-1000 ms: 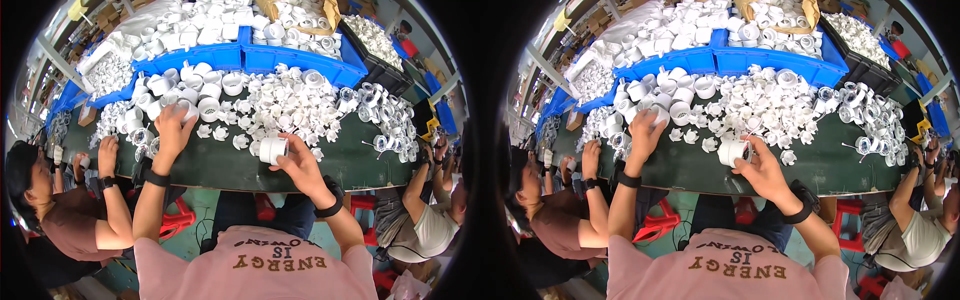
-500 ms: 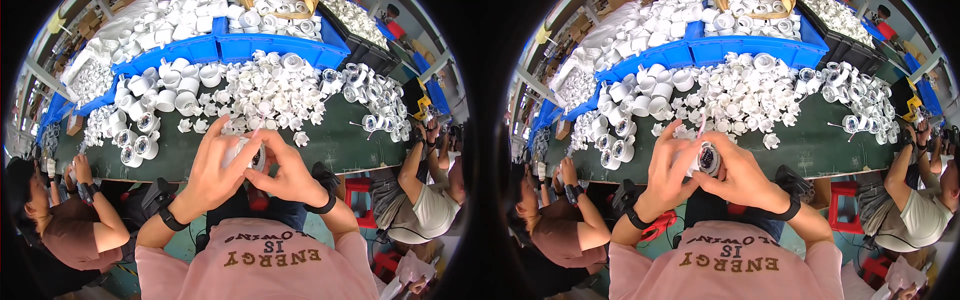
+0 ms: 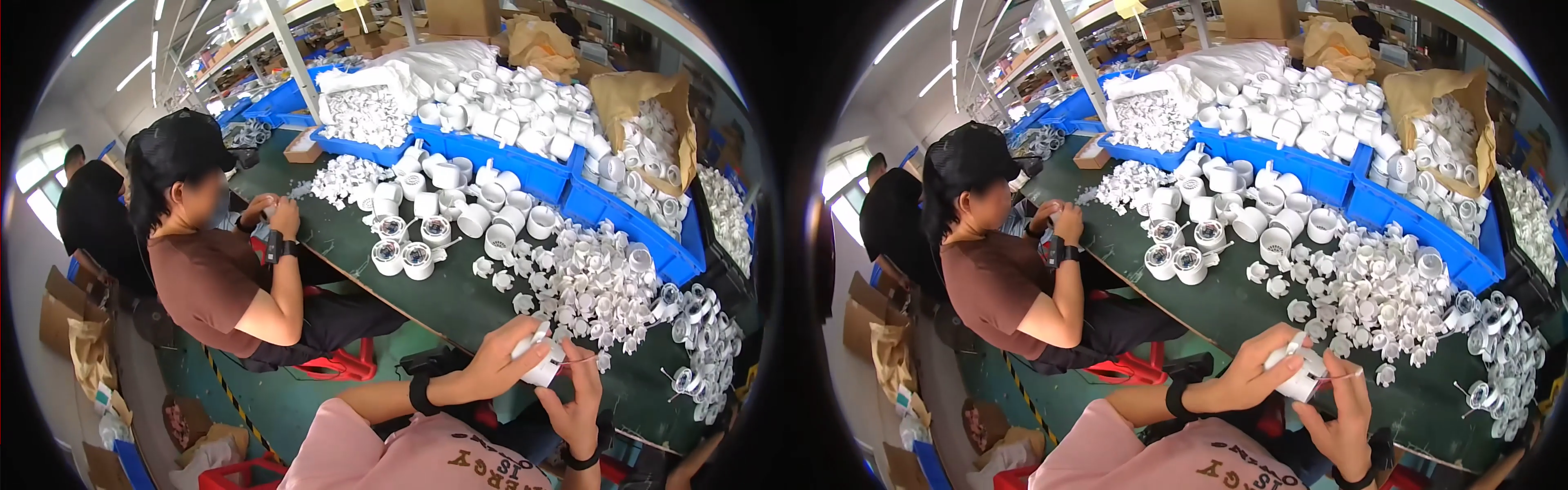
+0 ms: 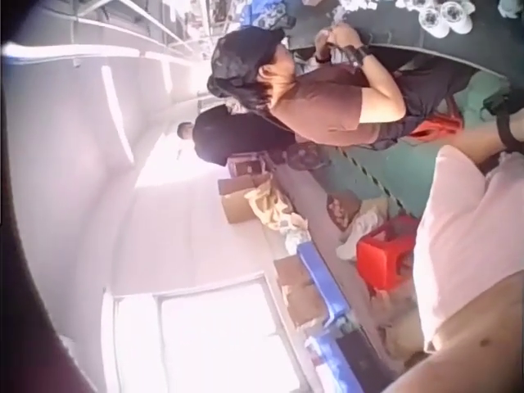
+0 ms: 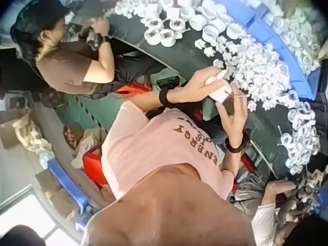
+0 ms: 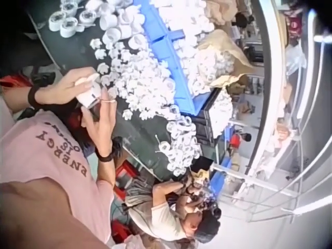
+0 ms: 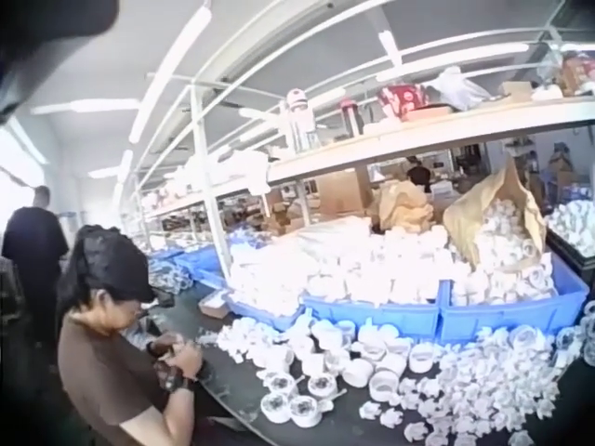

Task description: The person assembles camera housings by hand, picking up white plastic shells and internal components from bins. They fit the internal components into the shells, press the pieces together, and set the assembled units on the table.

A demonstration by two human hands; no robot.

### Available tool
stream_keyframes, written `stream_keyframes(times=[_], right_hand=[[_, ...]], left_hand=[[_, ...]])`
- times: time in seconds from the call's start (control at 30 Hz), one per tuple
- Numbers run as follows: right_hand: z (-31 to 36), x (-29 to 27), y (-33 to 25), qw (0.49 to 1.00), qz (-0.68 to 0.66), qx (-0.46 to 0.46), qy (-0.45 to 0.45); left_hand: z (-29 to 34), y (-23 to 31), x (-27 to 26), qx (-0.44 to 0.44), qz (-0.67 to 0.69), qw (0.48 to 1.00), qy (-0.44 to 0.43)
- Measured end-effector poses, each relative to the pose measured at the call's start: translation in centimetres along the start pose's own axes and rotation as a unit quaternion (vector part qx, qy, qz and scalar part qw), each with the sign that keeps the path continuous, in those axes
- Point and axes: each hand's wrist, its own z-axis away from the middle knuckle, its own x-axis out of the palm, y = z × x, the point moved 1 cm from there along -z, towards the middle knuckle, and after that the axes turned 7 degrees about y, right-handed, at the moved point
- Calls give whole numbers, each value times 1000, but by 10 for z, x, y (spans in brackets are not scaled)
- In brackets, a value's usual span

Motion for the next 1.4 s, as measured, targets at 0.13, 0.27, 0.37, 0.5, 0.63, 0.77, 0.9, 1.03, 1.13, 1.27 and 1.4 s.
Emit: stream_keyframes(times=[0.13, 0.27, 0.37, 0.5, 0.63, 0.77, 0.9, 1.03, 1.13, 1.27, 1.4], right_hand=[[-2, 9, 5, 1000, 3, 0, -8], [-1, 15, 5, 1000, 0, -11, 4], [-2, 18, 5, 1000, -4, -20, 12], [-3, 15, 4, 999, 0, -29, 15], [6, 15, 12, 998, -37, 7, 46], [3, 13, 21, 995, -32, 51, 77], [-2, 16, 15, 999, 37, -11, 13], [-9, 17, 9, 998, 23, -59, 30], [0, 16, 15, 998, 36, -52, 23], [5, 13, 13, 995, 41, -87, 16], [1, 8, 5, 994, 34, -107, 7]], left_hand=[[2, -4, -3, 61, 2, 998, 10], [1, -8, -1, 96, 12, 995, 23], [1, -11, 0, 135, 16, 990, 30], [1, -9, 2, 137, 30, 989, 39], [-1, -9, 6, 97, 38, 994, 30], [-10, -10, 7, 42, 50, 998, -6], [-1, -11, 3, -15, 88, 995, 54], [-2, -8, 2, 23, 75, 995, 68], [1, -15, 7, 48, 77, 995, 46], [6, -8, 9, 55, 76, 995, 42], [12, -8, 11, 41, 87, 995, 41]])
